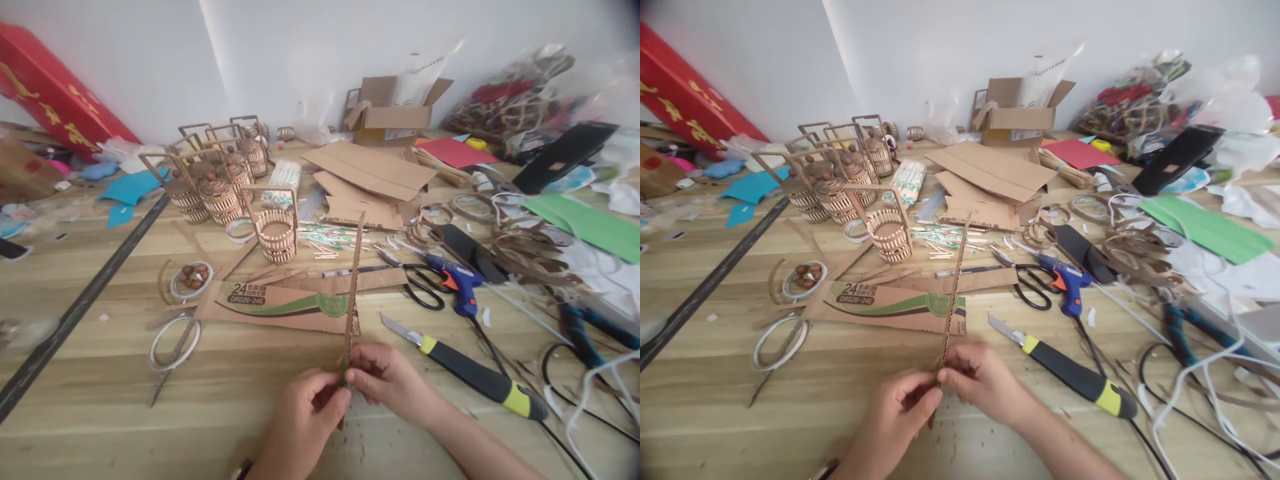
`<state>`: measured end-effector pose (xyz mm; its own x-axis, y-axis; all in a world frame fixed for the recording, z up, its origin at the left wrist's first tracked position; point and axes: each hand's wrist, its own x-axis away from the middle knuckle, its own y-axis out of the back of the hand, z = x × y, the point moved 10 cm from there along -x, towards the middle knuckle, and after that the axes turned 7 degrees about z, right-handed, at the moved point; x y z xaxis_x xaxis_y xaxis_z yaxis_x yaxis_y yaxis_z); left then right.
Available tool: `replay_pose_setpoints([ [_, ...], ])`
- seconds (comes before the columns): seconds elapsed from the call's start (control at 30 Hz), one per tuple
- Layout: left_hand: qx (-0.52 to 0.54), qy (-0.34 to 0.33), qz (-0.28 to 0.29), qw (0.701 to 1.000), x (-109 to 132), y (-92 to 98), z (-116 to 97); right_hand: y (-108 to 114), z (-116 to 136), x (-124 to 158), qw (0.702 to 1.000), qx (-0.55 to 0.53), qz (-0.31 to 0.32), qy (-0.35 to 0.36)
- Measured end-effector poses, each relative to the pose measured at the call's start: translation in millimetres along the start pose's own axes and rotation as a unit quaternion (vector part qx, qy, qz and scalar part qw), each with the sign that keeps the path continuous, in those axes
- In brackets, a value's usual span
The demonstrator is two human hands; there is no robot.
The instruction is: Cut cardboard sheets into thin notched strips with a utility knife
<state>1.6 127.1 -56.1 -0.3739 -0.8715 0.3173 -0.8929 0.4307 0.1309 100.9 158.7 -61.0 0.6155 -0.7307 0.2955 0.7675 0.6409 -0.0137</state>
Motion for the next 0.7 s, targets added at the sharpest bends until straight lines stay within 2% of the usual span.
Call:
replay_pose_setpoints([
  [0.3, -0.132, -0.065, 0.016, 0.989, -2.1, -3.6, 5.2, -0.2, -9.8, -1.7, 0.999, -0.051, 0.008, -0.004],
  [0.5, -0.143, -0.051, 0.014, 0.988, 0.4, -5.5, 0.2, 2.3, -8.2, -0.6, 0.999, -0.031, 0.009, 0.016],
  [0.7, -0.125, -0.057, -0.031, 0.99, 1.2, 3.2, -18.5, 13.1, 0.7, 1.0, 0.999, 0.022, -0.031, 0.033],
])
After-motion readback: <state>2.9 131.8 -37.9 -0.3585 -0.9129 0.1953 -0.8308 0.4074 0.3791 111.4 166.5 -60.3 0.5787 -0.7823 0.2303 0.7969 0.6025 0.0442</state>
